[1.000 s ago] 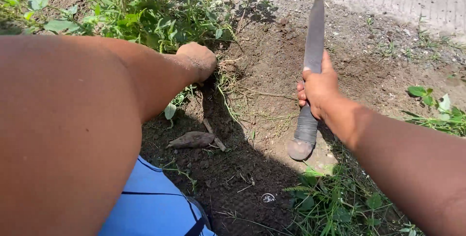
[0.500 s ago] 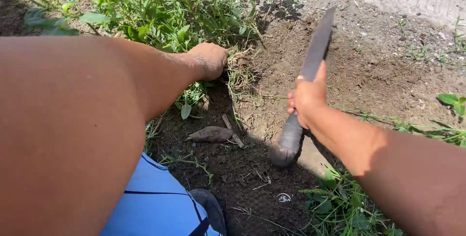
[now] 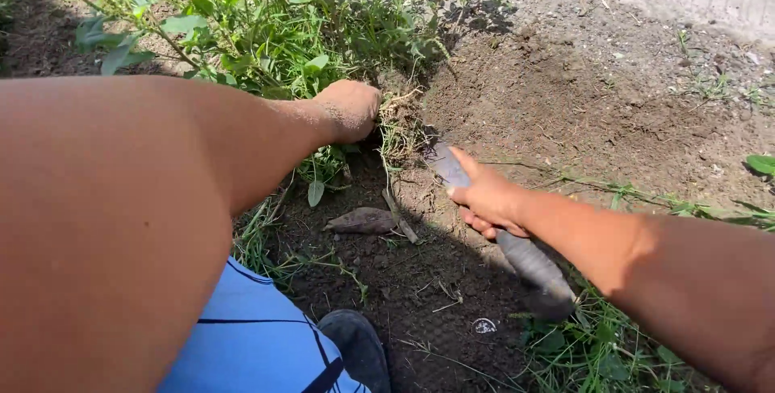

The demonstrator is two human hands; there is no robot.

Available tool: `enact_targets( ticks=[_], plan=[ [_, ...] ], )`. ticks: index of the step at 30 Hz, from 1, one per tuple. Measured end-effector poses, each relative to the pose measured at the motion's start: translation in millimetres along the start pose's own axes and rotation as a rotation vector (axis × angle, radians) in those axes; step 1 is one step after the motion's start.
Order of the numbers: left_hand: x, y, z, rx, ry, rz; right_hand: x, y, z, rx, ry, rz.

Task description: Remove weeds from the soil using a machete and hands.

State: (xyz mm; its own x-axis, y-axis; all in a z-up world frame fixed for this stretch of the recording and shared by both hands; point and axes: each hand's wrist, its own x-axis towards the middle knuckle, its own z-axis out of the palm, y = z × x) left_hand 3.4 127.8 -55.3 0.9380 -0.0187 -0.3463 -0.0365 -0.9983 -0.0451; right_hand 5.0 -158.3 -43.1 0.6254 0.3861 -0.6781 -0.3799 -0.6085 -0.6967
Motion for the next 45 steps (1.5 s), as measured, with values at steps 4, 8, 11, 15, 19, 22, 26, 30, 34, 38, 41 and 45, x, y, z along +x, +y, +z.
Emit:
enact_targets(
  ticks=[4, 8, 11, 15, 19, 22, 26, 30, 34, 38, 41, 45],
  plan=[
    [-1, 2, 7, -0.037, 0.039, 0.008, 16, 5, -51, 0.011, 0.001, -0.038],
    [-6, 3, -1, -0.012, -0.003, -0.019, 40, -5, -32, 0.611, 0.611, -0.214],
    [-18, 6, 6, 0.046, -0.094, 0.064, -14, 7, 28, -0.183, -0.226, 0.008],
    [-67, -59, 66, 0.064, -0.251, 0.177, -14, 15, 25, -0.493, -0.44, -0.008],
    [-112, -88, 58, -0.037, -0.158, -0.09, -5, -2, 7, -0.096, -0.258, -0.055],
    [-110, -73, 50, -0.022, -0.313, -0.058, 5, -17, -18, 0.121, -0.079, -0.173],
    [-78, -15, 43, 0.011, -0.43, 0.096, 26, -9, -37, 0.377, 0.309, -0.285],
    [-79, 31, 13, -0.096, -0.48, 0.085, -13, 8, 6, 0.4, 0.424, -0.106],
    [-75, -1, 40, -0.13, -0.72, 0.003, -24, 35, 20, -0.53, -0.471, -0.09],
    [-73, -34, 45, -0.169, -0.889, -0.113, -12, 22, -12, -0.063, -0.196, -0.021],
    [-85, 7, 7, 0.118, -0.694, 0.01, 7, 1, -46, 0.042, -0.059, -0.117],
    [-84, 46, -21, 0.265, -0.51, 0.016, 6, -8, -33, 0.166, 0.219, -0.167]
  ],
)
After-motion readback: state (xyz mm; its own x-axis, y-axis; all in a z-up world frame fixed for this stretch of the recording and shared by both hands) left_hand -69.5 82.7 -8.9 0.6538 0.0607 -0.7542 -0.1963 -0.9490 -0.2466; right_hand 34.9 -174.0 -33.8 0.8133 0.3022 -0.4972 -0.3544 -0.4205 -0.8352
